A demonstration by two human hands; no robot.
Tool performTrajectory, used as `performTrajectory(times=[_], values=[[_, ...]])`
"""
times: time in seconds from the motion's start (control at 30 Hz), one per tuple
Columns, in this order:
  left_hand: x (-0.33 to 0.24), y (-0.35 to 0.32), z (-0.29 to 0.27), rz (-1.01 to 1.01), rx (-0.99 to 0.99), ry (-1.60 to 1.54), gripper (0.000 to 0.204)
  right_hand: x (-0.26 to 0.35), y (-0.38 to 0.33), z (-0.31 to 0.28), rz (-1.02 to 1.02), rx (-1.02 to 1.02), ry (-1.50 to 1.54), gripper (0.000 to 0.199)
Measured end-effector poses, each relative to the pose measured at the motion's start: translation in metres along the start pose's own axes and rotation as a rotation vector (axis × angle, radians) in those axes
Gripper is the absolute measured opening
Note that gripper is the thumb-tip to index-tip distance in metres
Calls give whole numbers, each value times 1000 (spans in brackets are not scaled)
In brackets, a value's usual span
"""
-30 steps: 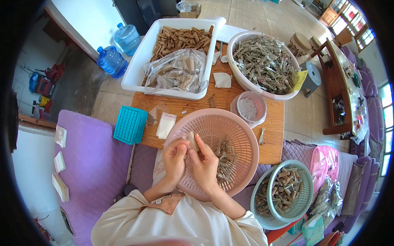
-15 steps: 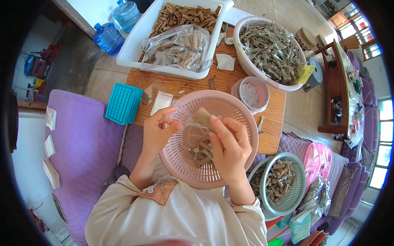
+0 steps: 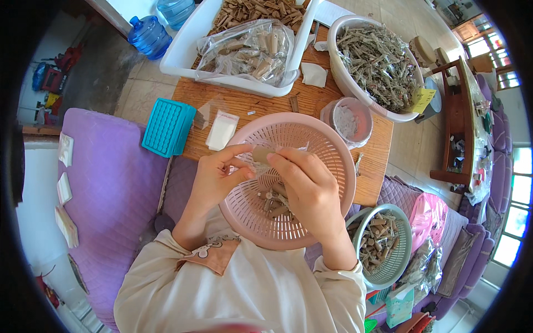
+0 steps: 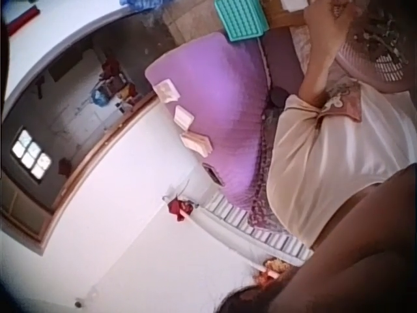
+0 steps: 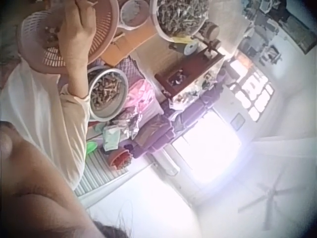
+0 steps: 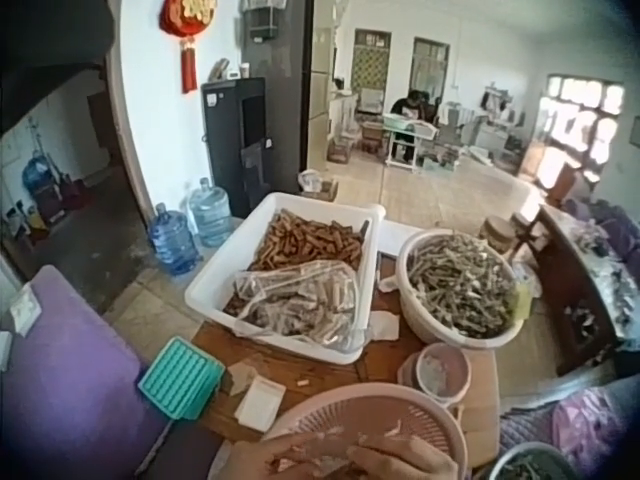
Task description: The person places small cylindrical components into individual plastic bags by hand.
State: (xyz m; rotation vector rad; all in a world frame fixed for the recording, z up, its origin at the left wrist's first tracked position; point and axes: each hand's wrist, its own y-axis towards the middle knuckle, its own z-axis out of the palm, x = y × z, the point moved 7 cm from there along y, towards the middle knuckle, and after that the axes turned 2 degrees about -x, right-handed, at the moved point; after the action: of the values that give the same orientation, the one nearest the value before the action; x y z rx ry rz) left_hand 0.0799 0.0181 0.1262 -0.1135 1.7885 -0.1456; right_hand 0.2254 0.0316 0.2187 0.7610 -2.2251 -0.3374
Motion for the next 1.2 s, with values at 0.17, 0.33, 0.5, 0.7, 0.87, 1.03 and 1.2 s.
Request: performTrajectory(times=[0.17,0.33,0.5,0.7,0.87,1.03,1.2], values=[[-2,4,4,24,39,106,40,-10,2,2,78,40,55,27],[14,7,24,-36,270,-393,40,-16,8,4,60,125,137,24],[13,5,31,-157,375,-615,38,-20,7,13,12,260,244,28],[10,6,34,-74,415,-217,32,-20,5,19,15,390,295,27],[18,-2,48,-104,556,-362,35,-32,-4,26,145,532,400,22],[19,-3,47,-194,513,-624,39,-38,-10,29,279,405,452,22],[19,0,43,-200,417,-651,37,-34,-19,28,121,259,352,26]])
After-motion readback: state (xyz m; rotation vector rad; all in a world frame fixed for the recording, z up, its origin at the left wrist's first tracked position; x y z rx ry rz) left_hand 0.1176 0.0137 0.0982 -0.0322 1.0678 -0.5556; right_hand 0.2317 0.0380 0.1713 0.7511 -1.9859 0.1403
